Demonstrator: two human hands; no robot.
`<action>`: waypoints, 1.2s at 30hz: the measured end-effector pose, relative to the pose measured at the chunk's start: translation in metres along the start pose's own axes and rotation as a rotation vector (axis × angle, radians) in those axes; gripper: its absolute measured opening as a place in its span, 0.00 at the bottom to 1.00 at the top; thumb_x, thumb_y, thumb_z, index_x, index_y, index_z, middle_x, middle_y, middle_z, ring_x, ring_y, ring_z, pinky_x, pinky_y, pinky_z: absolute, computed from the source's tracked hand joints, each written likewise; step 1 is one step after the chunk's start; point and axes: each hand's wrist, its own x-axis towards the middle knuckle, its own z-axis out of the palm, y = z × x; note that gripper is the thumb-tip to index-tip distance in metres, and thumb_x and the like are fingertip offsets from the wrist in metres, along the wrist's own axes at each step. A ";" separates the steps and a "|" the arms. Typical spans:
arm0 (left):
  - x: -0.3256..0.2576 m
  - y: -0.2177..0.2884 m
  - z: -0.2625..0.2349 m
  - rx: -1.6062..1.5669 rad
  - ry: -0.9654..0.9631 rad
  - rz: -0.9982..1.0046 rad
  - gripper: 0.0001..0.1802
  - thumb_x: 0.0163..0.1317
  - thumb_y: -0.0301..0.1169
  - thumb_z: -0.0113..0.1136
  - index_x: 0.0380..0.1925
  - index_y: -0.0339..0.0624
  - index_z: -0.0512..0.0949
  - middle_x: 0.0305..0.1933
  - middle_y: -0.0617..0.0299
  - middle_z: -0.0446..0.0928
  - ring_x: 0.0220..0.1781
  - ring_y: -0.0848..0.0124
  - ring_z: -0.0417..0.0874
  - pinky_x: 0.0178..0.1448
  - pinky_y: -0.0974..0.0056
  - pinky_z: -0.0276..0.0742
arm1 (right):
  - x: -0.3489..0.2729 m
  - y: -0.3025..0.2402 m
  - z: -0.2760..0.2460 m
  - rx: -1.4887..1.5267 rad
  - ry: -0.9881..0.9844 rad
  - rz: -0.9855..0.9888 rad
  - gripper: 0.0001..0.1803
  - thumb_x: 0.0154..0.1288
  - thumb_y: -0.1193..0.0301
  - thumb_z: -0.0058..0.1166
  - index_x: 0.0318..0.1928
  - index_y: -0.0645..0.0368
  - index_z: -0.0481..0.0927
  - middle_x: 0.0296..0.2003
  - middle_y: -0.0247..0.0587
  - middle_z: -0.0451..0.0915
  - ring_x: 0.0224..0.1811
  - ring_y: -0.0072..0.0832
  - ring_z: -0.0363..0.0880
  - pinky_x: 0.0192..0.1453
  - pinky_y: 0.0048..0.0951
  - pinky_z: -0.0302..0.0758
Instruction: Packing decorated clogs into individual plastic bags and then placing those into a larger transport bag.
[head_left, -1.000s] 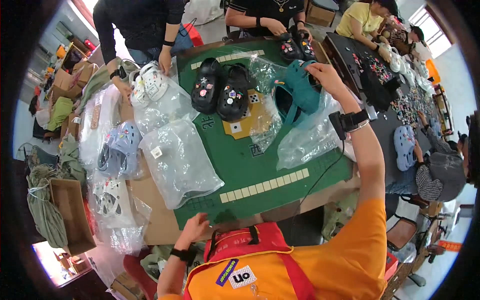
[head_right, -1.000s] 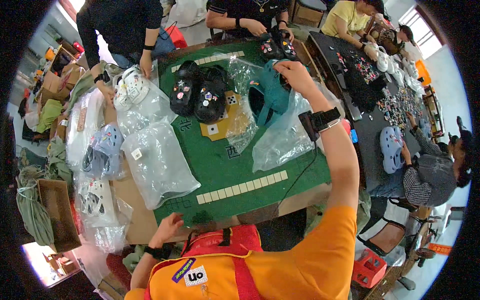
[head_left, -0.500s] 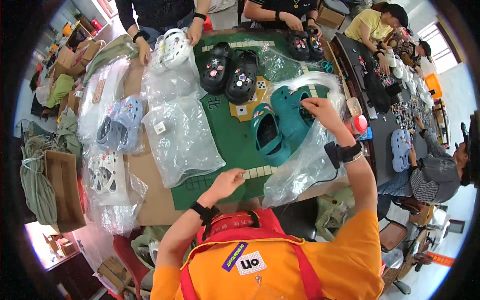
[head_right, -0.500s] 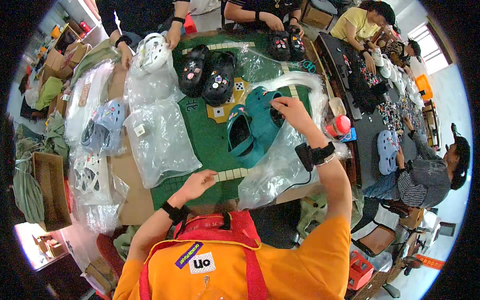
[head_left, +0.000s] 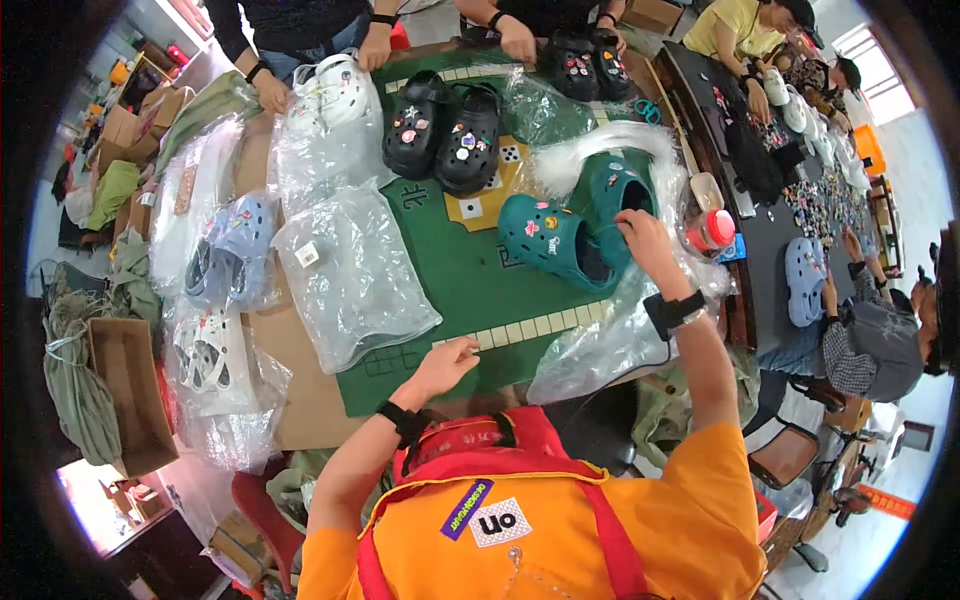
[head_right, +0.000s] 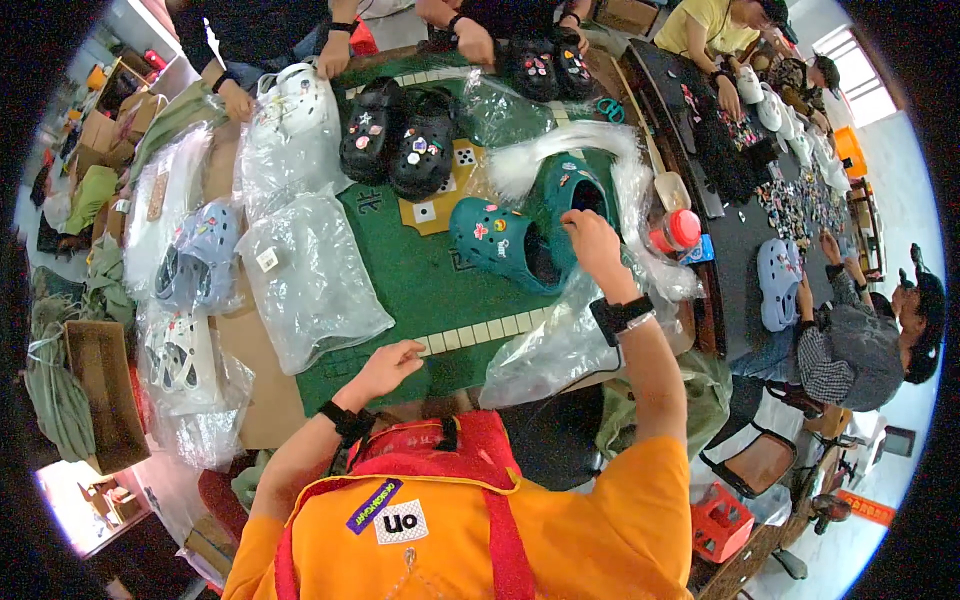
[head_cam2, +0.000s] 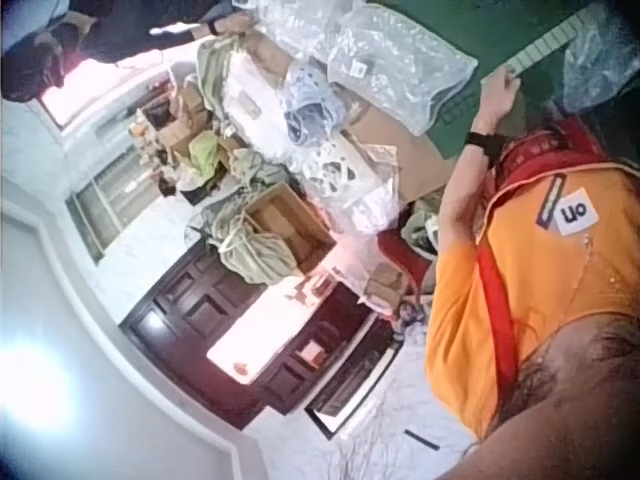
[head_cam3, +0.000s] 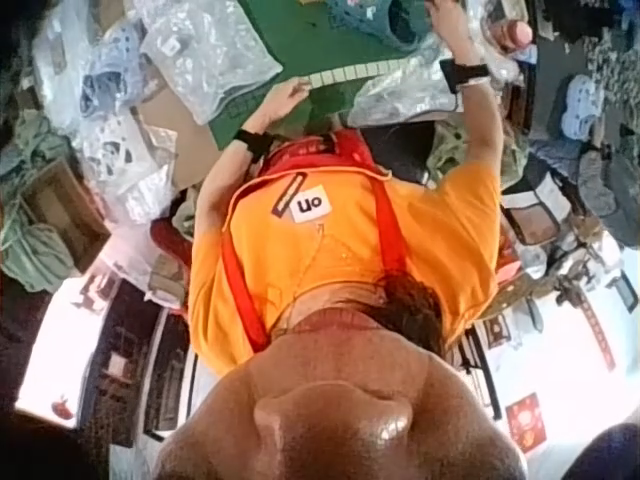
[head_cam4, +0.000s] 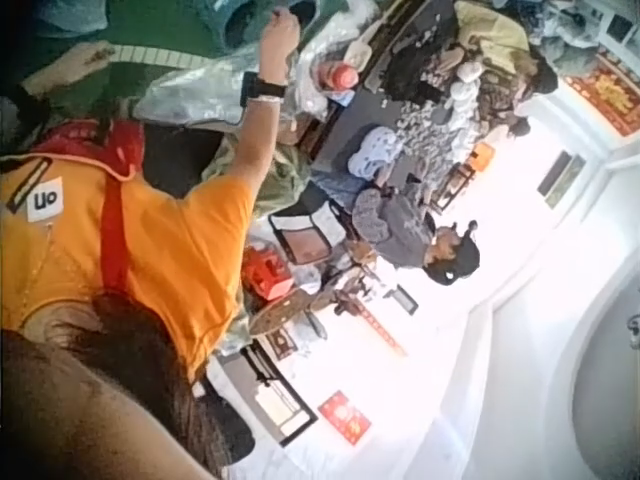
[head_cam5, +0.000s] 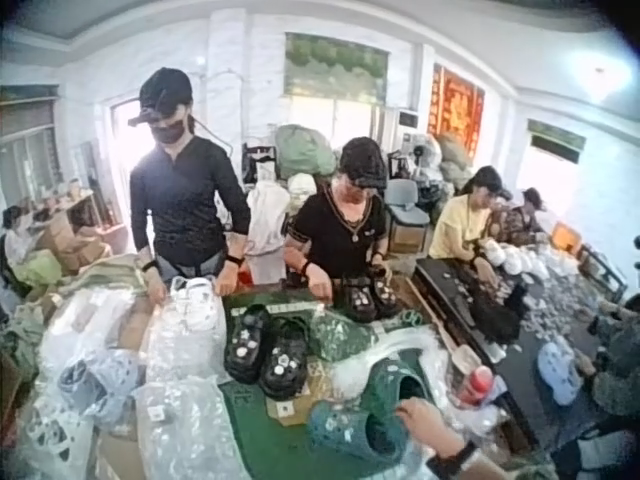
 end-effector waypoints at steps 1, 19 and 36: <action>0.003 0.001 0.003 -0.008 0.007 -0.004 0.16 0.54 0.34 0.53 0.42 0.39 0.70 0.32 0.54 0.75 0.34 0.65 0.77 0.40 0.65 0.71 | -0.002 0.009 0.005 -0.128 0.040 0.030 0.11 0.53 0.71 0.48 0.38 0.49 0.76 0.38 0.37 0.75 0.43 0.40 0.71 0.41 0.36 0.70; -0.009 -0.012 0.009 -0.006 -0.111 -0.083 0.19 0.53 0.34 0.55 0.44 0.38 0.69 0.34 0.53 0.75 0.37 0.67 0.76 0.44 0.67 0.71 | -0.191 0.029 0.173 1.464 0.145 0.927 0.35 0.55 0.73 0.44 0.62 0.42 0.46 0.37 0.42 0.71 0.35 0.32 0.71 0.32 0.32 0.72; -0.048 -0.012 -0.053 -1.021 0.573 -0.247 0.16 0.59 0.41 0.48 0.42 0.43 0.71 0.30 0.68 0.72 0.31 0.79 0.71 0.29 0.73 0.64 | -0.128 -0.213 0.104 0.344 0.036 -0.359 0.33 0.45 0.61 0.55 0.55 0.52 0.63 0.55 0.50 0.57 0.56 0.49 0.54 0.58 0.45 0.54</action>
